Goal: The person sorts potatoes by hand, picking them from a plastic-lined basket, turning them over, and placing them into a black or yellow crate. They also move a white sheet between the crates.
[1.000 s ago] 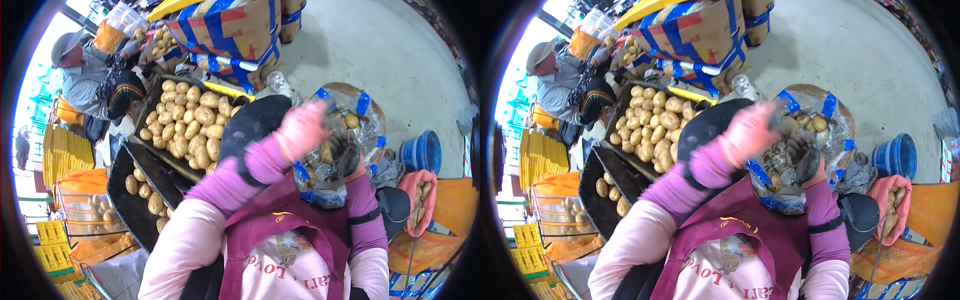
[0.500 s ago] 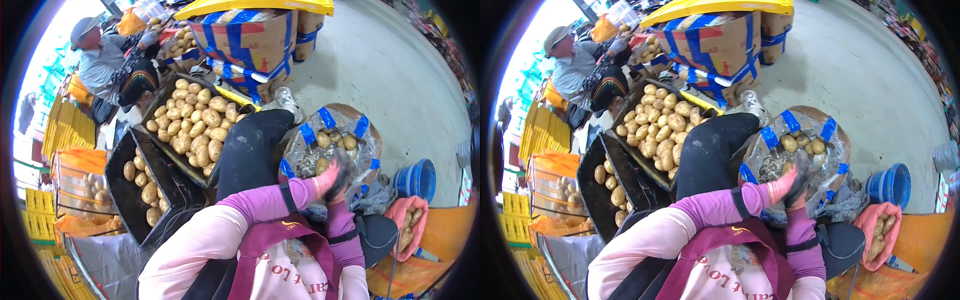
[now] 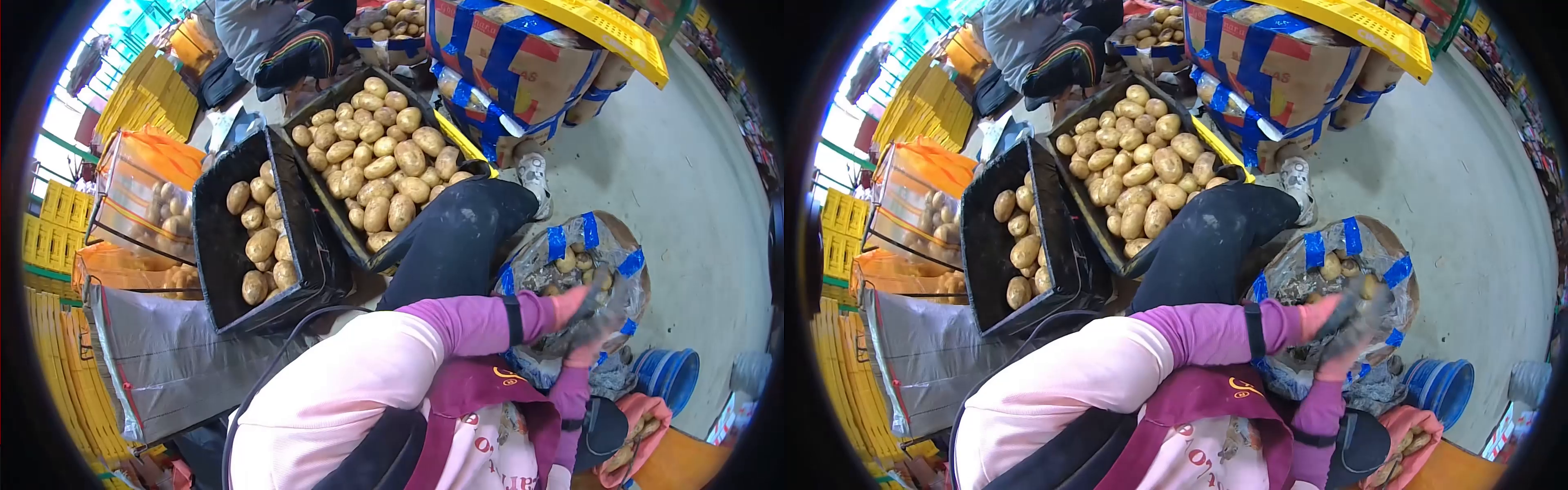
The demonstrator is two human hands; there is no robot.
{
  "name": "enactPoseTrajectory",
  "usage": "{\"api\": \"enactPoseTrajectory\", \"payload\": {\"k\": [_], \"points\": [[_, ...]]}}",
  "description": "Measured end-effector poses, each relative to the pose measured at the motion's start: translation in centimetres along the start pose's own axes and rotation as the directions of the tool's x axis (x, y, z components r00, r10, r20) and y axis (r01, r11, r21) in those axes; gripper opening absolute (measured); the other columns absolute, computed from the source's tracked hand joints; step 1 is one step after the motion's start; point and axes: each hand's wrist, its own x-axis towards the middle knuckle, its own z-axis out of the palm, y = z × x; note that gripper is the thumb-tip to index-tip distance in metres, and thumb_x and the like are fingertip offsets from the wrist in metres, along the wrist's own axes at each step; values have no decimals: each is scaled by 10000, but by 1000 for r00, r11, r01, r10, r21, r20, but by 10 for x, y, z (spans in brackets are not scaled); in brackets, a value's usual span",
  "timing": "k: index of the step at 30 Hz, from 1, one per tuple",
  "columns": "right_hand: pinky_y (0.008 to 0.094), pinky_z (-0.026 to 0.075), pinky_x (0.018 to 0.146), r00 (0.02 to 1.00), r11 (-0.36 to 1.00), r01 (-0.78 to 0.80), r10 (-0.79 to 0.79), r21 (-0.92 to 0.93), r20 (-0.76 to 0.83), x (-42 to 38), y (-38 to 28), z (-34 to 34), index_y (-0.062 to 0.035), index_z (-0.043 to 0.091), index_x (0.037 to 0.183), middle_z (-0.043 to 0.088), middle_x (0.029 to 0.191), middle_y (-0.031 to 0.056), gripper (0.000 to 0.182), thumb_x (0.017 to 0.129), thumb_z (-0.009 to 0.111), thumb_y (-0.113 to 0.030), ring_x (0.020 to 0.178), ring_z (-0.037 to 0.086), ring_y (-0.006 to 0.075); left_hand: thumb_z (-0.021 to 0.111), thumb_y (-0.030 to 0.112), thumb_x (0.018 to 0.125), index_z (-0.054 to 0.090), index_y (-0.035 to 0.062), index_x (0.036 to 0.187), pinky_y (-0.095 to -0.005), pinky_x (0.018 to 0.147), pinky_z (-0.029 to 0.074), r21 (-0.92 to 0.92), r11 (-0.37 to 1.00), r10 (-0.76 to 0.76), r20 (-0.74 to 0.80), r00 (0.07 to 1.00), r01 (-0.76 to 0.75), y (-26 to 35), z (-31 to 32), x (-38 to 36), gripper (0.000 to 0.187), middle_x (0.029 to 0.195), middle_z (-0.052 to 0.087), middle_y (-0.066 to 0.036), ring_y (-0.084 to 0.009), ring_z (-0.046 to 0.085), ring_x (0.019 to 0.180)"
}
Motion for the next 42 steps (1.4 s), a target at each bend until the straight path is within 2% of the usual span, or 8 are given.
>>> {"api": "enactPoseTrajectory", "payload": {"k": [9,14,16,19,20,22,29,42], "points": [[377,300,1091,1000,999,9,-9,-37,2,-20,-6,4,-32,340,1414,408,1410,128,539,986,391,-356,1283,403,224,577,323,886,356,37,1400,-401,1114,296,886,177,576,260,775,-428,137,75,-98,629,1471,296,-218,-339,349,1346],[382,282,1105,948,954,-276,249,-120,-198,26,109,-12,-31,313,1429,382,1431,134,556,987,386,-361,1300,388,229,493,242,935,353,35,1406,-435,1100,304,768,628,271,-365,891,123,64,20,-29,533,1461,335,-185,-350,366,1330],[384,274,1110,953,951,-268,239,-153,-188,27,103,-4,-31,303,1435,372,1439,136,563,988,384,-363,1307,382,232,406,210,966,388,27,1379,-388,1092,321,985,158,151,-94,984,70,79,19,-36,452,1418,401,-184,-335,407,1299],[387,263,1118,992,986,-117,109,-117,-70,-13,38,17,-31,286,1444,357,1451,139,574,989,381,-367,1317,372,235,430,217,933,489,30,1264,-366,937,434,778,310,492,361,793,-546,1,65,28,385,1086,609,-245,-320,567,1102],[388,260,1120,998,994,-61,59,-94,-25,-27,13,27,-31,281,1447,352,1455,140,577,989,380,-368,1321,369,236,452,211,946,413,55,1366,-374,1017,383,889,441,7,136,991,-125,111,77,-63,450,1254,546,-229,-316,467,1227],[390,253,1126,1000,996,-12,13,-88,10,-41,-6,36,-31,270,1453,342,1464,142,585,990,378,-370,1327,363,239,577,304,872,393,37,1374,-372,1027,383,557,829,207,-204,957,-61,156,85,-118,597,1320,496,-223,-336,465,1233],[397,227,1144,998,994,-55,53,-99,-22,-38,11,31,-30,232,1475,307,1493,149,611,992,370,-378,1351,342,247,652,348,804,365,54,1410,-478,1125,248,898,261,534,171,828,-355,128,70,-113,733,1391,421,-162,-305,335,1352],[348,332,1106,877,480,-479,284,-735,-387,54,9,-25,21,270,1453,380,1457,168,557,1005,346,-301,1309,436,252,550,437,892,558,9,1188,-405,964,442,736,671,374,-237,897,-85,193,-2,-102,521,1145,607,-228,-364,561,1113]]}}
